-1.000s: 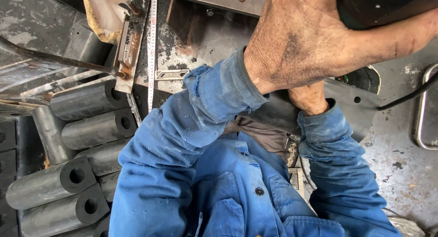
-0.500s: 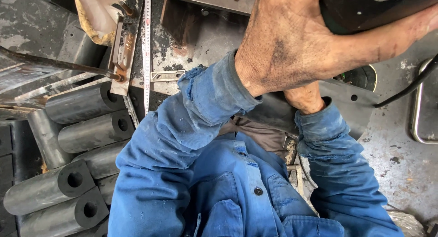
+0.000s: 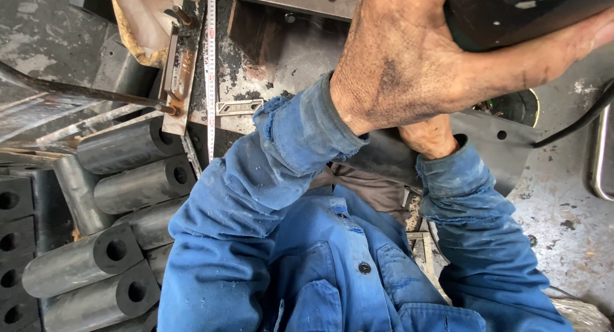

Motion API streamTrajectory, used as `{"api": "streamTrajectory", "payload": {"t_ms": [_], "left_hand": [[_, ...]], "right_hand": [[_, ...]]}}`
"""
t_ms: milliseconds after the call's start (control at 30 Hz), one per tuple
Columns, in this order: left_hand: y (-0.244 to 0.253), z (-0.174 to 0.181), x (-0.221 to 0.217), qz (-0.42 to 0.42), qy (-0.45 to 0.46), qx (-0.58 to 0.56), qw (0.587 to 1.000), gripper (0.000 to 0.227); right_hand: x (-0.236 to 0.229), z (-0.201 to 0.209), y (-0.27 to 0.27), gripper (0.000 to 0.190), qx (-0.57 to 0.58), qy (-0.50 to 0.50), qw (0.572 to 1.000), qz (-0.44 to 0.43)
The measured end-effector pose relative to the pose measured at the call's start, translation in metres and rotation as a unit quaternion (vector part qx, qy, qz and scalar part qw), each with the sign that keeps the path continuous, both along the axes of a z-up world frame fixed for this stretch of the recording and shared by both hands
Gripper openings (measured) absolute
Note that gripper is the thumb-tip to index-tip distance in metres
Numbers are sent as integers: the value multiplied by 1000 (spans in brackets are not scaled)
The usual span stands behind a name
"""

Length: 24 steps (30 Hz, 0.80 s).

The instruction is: Measure and process rubber/plastic components using industrial machinery and tools.

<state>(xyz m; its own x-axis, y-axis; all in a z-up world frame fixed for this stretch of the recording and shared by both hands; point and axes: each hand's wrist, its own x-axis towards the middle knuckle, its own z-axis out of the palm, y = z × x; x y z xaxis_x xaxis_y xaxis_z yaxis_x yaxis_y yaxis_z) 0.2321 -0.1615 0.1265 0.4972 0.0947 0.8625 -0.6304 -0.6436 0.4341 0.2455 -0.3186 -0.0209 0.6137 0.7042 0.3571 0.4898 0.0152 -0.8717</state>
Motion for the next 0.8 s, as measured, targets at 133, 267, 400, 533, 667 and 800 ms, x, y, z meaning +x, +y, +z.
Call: {"api": "streamTrajectory", "payload": {"t_ms": [133, 267, 400, 533, 667, 800], "left_hand": [[-27, -91, 23, -197, 170, -173, 950, 47], [20, 36, -9, 67, -35, 186, 980, 42], [12, 8, -4, 108, 59, 191, 974, 42], [18, -20, -2, -33, 165, 94, 981, 46], [-2, -57, 3, -370, 236, -226, 870, 52], [-11, -74, 13, -625, 248, -488, 556, 58]], "right_hand": [[0, 1, -1, 57, -1, -6, 1000, -1], [0, 1, 1, 57, -5, -14, 1000, 2], [-2, 1, 2, 57, -11, -17, 1000, 5], [-3, -1, 3, 59, 31, 38, 999, 14], [-3, -4, 3, 59, 55, 105, 993, 29], [0, 16, 6, 57, 15, 36, 999, 10]]}}
